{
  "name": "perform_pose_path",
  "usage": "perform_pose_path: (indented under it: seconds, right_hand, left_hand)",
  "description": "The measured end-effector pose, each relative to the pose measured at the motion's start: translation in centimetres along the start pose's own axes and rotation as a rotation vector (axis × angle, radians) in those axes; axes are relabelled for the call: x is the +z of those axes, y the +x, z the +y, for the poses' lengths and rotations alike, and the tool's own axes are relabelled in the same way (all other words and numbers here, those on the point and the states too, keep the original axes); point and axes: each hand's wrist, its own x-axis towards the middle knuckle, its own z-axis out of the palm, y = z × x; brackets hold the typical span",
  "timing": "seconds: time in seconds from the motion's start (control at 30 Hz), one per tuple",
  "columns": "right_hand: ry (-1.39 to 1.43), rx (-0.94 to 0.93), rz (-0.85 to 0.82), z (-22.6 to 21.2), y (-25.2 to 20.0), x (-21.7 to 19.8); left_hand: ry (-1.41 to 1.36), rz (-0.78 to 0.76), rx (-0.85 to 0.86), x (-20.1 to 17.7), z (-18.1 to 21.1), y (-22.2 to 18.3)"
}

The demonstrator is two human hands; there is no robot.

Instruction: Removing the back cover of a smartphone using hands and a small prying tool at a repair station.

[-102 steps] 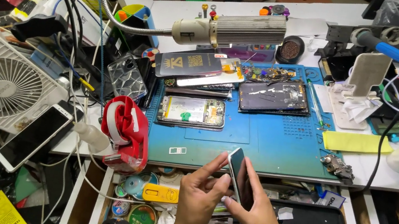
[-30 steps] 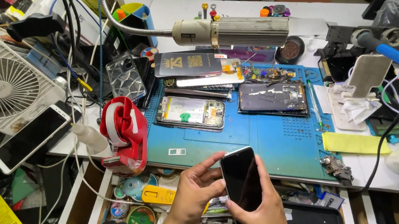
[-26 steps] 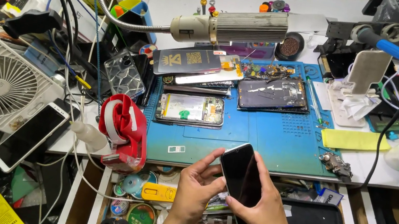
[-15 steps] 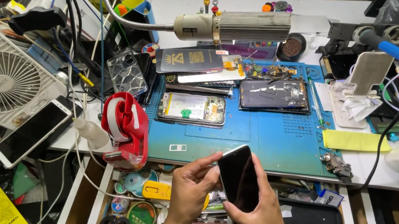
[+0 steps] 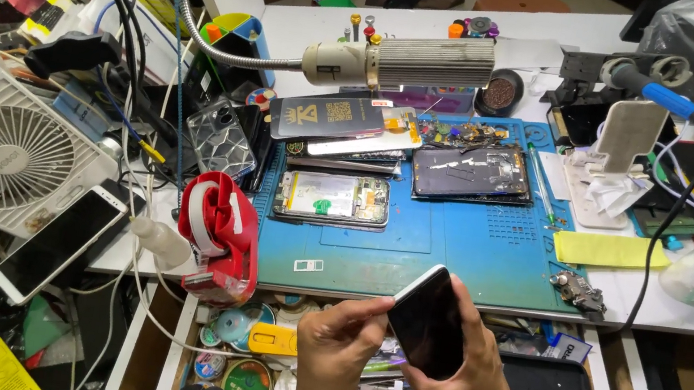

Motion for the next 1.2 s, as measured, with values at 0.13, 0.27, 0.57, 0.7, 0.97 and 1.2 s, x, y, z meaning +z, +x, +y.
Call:
perform_pose_path:
  seconds: [0.13, 0.27, 0.57, 0.7, 0.97, 1.2]
  right_hand:
    - [-0.019, -0.042, -0.031, 0.1, 0.1, -1.1]
    - [-0.083, -0.048, -0.068, 0.5, 0.0, -1.9]
    - [-0.203, -0.099, -0.077, 0.8, 0.1, -2.8]
    - [-0.147, -0.036, -0.127, 0.9, -0.1, -2.8]
    - [-0.117, -0.051, -0.156, 2.2, -0.2, -2.5]
    - [-0.254, -0.043, -0.236, 0.1, 1.2, -5.2]
  left_hand:
    - [0.073, -0.099, 0.058, -0.2, 1.2, 0.4]
    - [0.045, -0.155, 0.022, -0.7, 1.1, 0.7]
    - [0.091, -0.042, -0.244, 0.3, 3.0, 0.8]
    - [0.143, -0.121, -0.133, 0.2, 3.0, 0.6]
    - [0.275, -0.214, 0.068, 0.6, 3.8, 0.4]
    - [0.166, -0.138, -0.151, 0.8, 2.1, 0.2]
